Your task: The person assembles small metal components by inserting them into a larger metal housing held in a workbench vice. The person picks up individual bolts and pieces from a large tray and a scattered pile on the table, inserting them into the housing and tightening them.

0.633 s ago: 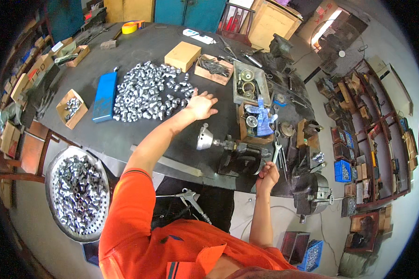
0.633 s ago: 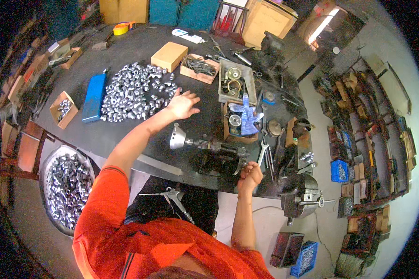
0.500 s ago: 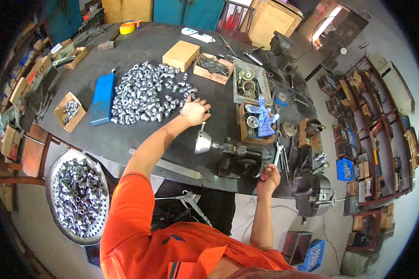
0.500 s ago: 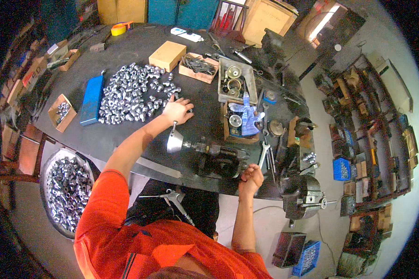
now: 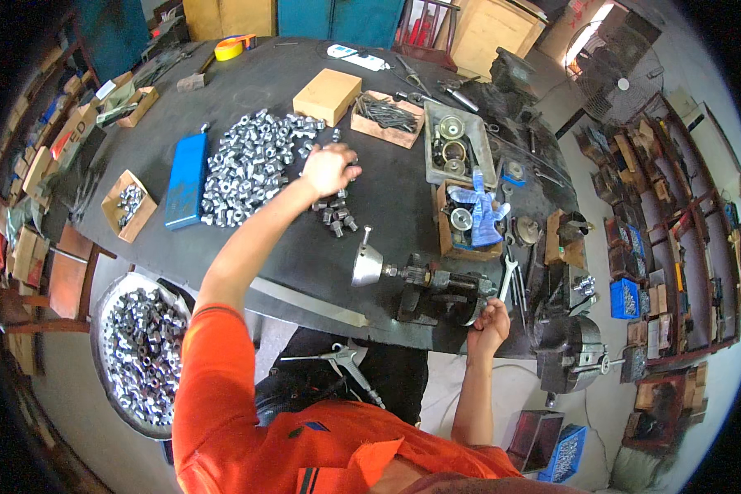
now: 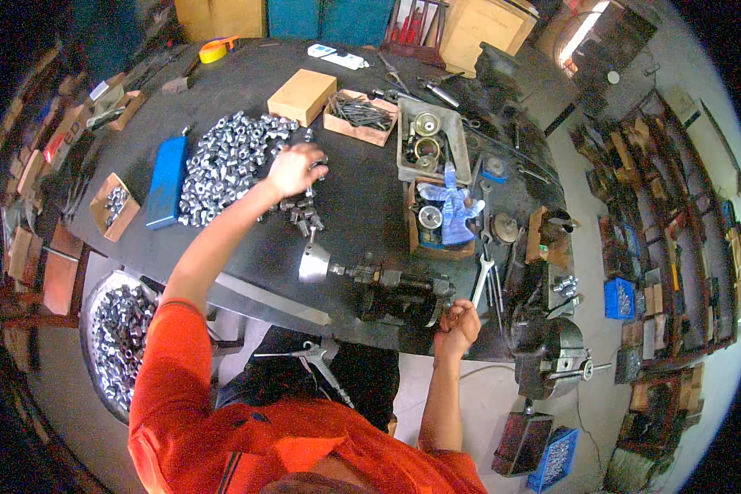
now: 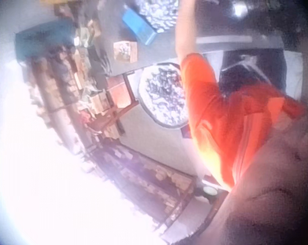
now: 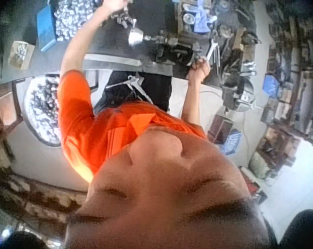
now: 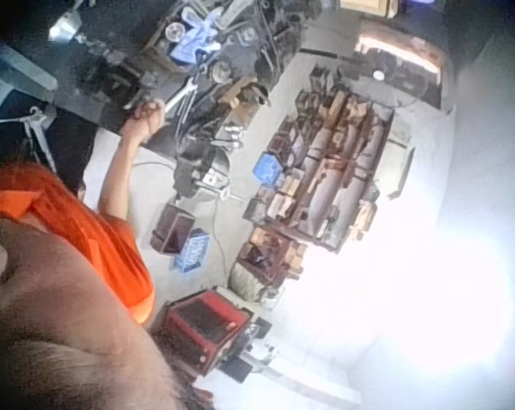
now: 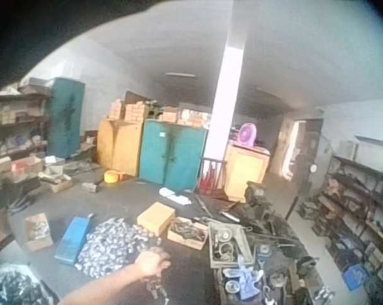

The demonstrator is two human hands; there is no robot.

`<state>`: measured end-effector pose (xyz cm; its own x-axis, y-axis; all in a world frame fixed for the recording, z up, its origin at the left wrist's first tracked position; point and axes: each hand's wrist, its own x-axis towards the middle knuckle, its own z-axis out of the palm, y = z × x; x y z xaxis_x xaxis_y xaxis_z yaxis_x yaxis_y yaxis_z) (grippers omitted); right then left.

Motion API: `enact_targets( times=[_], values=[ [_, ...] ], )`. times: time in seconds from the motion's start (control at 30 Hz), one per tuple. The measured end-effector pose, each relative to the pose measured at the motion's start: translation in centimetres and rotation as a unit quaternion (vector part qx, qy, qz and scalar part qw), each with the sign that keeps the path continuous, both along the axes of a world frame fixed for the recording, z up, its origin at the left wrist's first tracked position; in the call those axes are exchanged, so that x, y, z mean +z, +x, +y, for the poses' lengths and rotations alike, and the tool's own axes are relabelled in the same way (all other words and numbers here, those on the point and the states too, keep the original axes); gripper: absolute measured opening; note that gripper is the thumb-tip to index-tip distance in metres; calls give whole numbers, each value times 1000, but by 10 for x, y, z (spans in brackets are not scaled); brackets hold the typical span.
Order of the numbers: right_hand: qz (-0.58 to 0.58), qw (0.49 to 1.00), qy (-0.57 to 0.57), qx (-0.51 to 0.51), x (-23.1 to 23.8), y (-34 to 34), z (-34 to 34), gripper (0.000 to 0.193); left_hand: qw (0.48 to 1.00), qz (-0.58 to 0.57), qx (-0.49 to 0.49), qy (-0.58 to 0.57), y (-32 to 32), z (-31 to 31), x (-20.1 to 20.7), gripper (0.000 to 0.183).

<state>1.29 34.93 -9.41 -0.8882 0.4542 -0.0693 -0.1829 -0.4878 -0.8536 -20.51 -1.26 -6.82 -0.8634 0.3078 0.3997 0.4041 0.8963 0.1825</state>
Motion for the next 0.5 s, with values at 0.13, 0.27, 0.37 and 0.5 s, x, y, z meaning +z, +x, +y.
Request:
enact_targets(
  times=[0.13,0.27,0.37,0.5],
  values=[
    [-12,1000,-14,8,3,1,-2,17,972,-176,153,-31,-58,-2,-6,57],
    [-30,999,-26,-8,9,1,-6,10,977,-129,162,-54,-77,6,-23,51],
    [-11,1000,-16,5,1,2,-1,11,985,-90,144,-38,-59,15,-21,45],
    [-16,1000,-27,0,1,4,-3,12,993,-50,106,-3,-21,14,-26,34]
  ],
)
